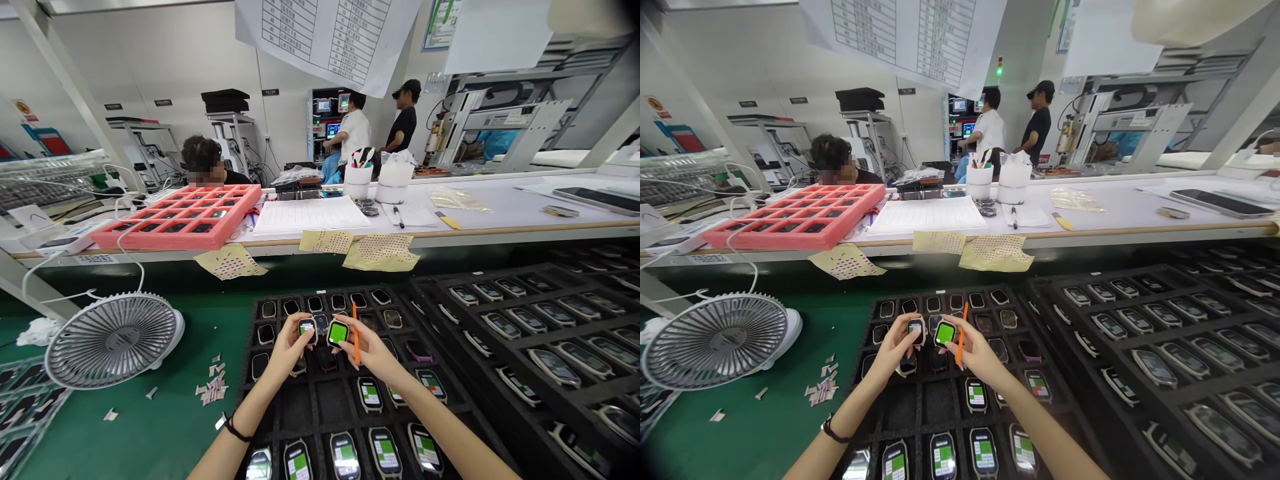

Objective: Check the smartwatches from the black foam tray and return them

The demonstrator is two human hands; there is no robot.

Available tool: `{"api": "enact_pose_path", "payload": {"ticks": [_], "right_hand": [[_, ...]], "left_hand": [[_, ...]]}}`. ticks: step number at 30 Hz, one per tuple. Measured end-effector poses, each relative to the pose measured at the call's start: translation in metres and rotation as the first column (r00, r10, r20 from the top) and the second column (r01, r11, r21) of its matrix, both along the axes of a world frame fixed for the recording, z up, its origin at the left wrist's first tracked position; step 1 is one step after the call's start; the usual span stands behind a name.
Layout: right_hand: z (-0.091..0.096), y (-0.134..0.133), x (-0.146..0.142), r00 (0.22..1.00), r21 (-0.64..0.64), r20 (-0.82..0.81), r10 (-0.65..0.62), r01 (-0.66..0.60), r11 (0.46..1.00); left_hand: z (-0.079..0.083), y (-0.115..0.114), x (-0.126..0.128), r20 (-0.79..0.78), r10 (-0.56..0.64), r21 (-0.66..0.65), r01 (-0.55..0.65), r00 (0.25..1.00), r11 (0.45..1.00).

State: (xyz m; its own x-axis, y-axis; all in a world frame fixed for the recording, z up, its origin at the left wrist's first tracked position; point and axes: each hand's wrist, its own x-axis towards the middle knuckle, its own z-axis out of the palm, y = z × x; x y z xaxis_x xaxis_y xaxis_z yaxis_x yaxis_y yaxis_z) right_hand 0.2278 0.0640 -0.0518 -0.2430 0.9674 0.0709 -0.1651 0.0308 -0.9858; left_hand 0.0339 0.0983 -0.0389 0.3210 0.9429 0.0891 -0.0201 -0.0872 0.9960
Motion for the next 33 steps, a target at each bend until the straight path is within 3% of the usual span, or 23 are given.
{"api": "enact_pose_path", "payload": {"ticks": [12, 20, 23, 26, 29, 33], "right_hand": [[0.007, 0.0, -0.002, 0.989, -0.009, 0.065, -0.129, 0.13, 0.991], [0.007, 0.0, -0.001, 0.996, -0.052, -0.005, -0.094, 0.094, 0.994], [0.004, -0.001, -0.003, 0.997, -0.036, 0.04, -0.07, 0.072, 0.997], [0.0, -0.003, -0.009, 0.991, -0.001, 0.132, -0.037, 0.037, 0.999], [-0.004, -0.006, -0.014, 0.969, 0.061, 0.247, -0.02, 0.006, 0.998], [-0.006, -0.009, -0.018, 0.946, 0.118, 0.324, -0.033, -0.005, 0.993]], "left_hand": [[-0.001, -0.002, 0.0, -0.01, -0.038, 0.005, 0.038, 0.999, 0.999], [-0.002, -0.01, -0.001, -0.134, -0.156, 0.168, 0.178, 0.979, 0.97], [0.0, -0.012, -0.001, -0.291, -0.111, 0.33, 0.208, 0.95, 0.921], [-0.001, -0.01, -0.002, -0.436, -0.059, 0.49, 0.292, 0.898, 0.822], [-0.006, -0.008, -0.002, -0.552, 0.005, 0.546, 0.357, 0.834, 0.758], [-0.01, -0.009, 0.0, -0.625, 0.127, 0.59, 0.359, 0.771, 0.723]]}}
